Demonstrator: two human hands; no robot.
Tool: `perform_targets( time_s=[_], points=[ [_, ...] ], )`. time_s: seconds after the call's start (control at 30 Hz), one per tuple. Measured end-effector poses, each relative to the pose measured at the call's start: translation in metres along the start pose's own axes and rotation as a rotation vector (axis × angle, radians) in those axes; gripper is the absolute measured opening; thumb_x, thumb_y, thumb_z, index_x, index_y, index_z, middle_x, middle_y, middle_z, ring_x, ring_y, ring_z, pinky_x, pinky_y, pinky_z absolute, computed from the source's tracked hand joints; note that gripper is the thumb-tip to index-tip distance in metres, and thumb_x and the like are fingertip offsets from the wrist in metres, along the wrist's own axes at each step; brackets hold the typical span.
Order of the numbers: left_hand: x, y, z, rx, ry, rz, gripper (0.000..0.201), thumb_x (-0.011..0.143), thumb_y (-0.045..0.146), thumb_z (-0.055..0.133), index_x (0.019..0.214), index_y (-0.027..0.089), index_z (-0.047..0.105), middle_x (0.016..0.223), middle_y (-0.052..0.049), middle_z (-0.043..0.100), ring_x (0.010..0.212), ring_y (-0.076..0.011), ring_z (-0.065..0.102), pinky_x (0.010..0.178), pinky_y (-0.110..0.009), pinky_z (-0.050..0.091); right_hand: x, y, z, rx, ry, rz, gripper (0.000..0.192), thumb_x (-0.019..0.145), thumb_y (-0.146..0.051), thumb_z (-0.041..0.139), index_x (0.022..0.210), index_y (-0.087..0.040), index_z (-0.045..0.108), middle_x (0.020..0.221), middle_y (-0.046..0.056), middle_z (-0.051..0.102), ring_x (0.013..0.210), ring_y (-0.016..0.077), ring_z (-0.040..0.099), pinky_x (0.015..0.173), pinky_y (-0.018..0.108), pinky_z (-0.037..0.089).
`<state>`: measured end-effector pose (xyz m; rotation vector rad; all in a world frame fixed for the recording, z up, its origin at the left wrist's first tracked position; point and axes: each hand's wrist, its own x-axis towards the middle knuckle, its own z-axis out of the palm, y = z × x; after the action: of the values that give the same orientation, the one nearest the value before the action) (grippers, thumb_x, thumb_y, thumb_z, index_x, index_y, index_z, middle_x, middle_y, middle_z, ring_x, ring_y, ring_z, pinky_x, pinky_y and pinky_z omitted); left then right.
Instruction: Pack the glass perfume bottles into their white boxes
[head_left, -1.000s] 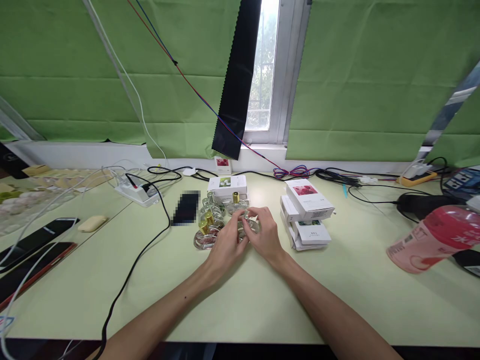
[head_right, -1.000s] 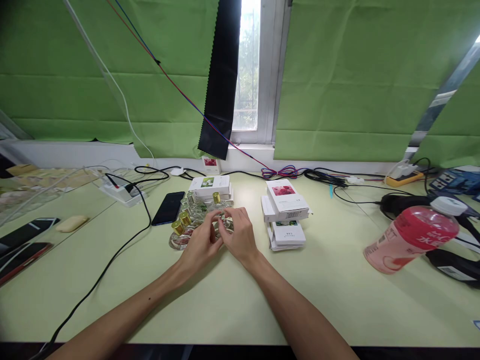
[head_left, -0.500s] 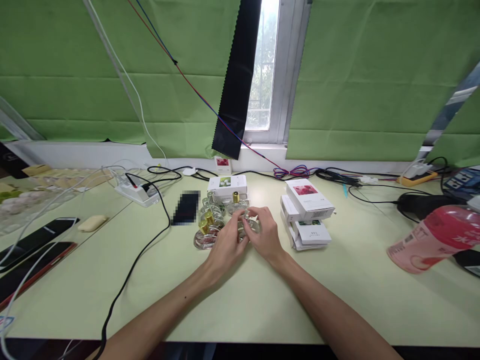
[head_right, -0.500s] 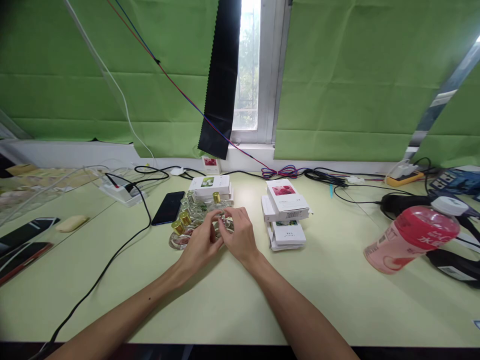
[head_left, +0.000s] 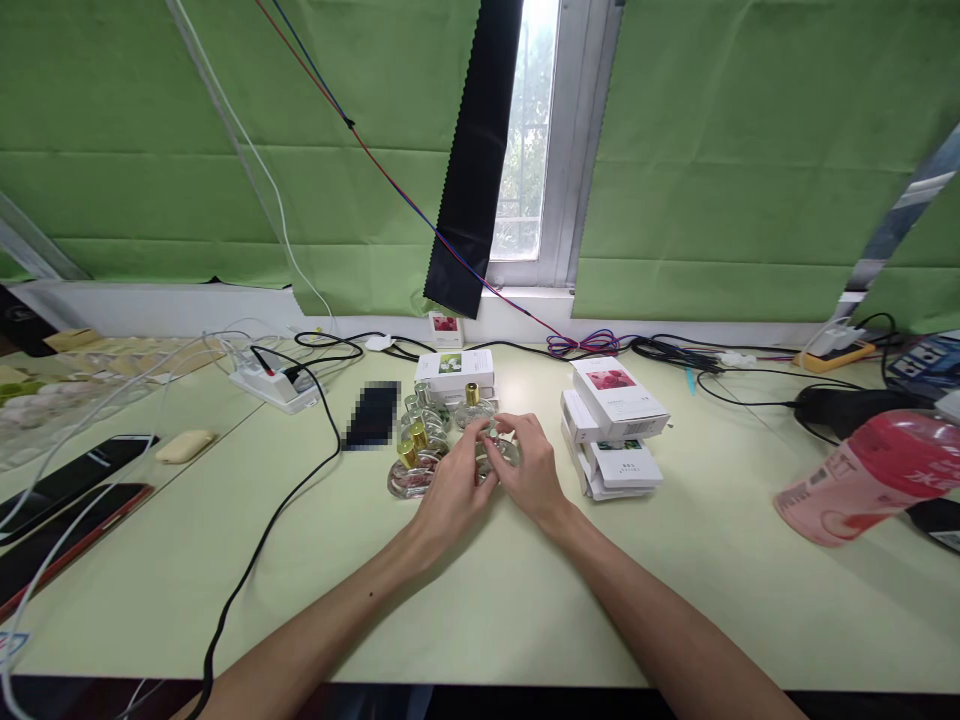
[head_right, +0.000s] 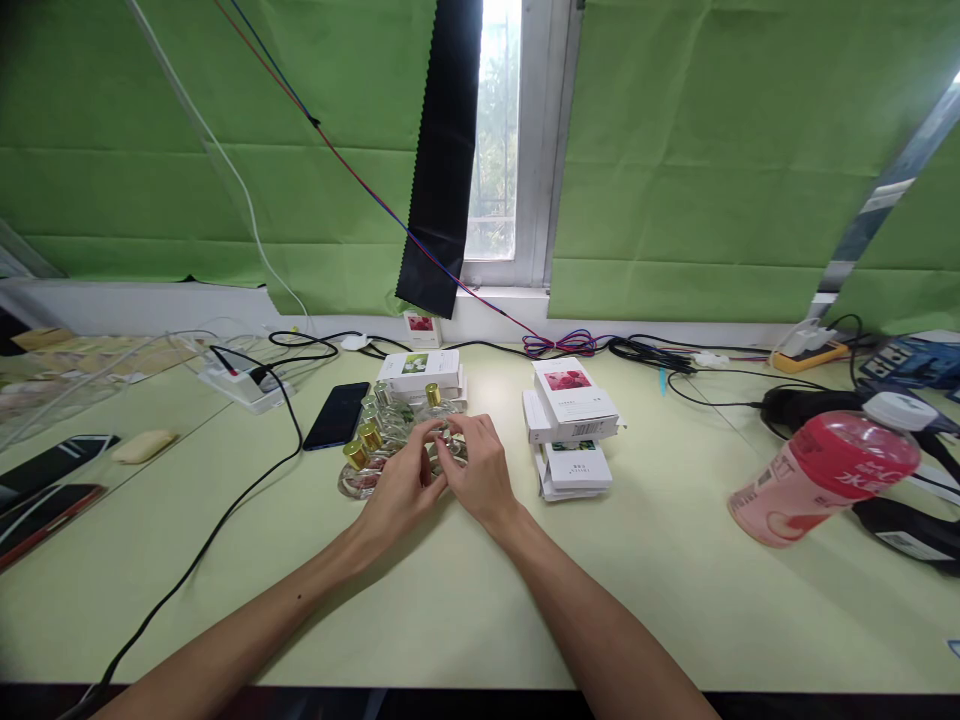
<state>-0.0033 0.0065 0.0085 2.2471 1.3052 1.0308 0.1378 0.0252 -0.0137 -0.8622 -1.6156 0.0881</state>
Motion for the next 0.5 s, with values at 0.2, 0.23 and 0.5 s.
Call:
perform_targets(
  time_s=[0.2,0.23,0.5],
  points=[
    [0.0002,0.0008,0.0000,0.004,0.000,-0.006,0.056,0.087,0.014,0.056,0.140,0.021,0.043,0.087,-0.001,0.064,0.068,-0.0167,0.059,0.071,-0.029,0.048,-0.0007,-0.0005,0.0004,0.000,-0.006,0.022,0.025,0.093,-0.016,0.062,0.116,-0.023,0.061,0.093,0.005,0.067,0.090,0.0222,0.064,0.077,0.037,0.058],
    [0.0002,0.0009,-0.0001,0.005,0.001,-0.004,0.055,0.087,0.014,0.056,0.140,0.021,0.043,0.088,-0.002,0.064,0.069,-0.0168,0.059,0.072,-0.029,0.048,-0.0007,-0.0005,0.0006,0.001,-0.005,0.022,0.025,0.093,-0.016,0.062,0.117,-0.023,0.061,0.093,0.005,0.067,0.090,0.0223,0.065,0.077,0.037,0.058],
    [-0.0002,0.0001,-0.0005,0.007,0.001,-0.002,0.056,0.087,0.015,0.056,0.141,0.021,0.043,0.086,-0.001,0.064,0.069,-0.0169,0.059,0.072,-0.029,0.048,-0.0011,-0.0012,0.0005,0.012,0.003,0.007,0.025,0.092,-0.015,0.063,0.116,-0.022,0.061,0.092,0.005,0.067,0.091,0.0221,0.064,0.077,0.035,0.058]
  ],
)
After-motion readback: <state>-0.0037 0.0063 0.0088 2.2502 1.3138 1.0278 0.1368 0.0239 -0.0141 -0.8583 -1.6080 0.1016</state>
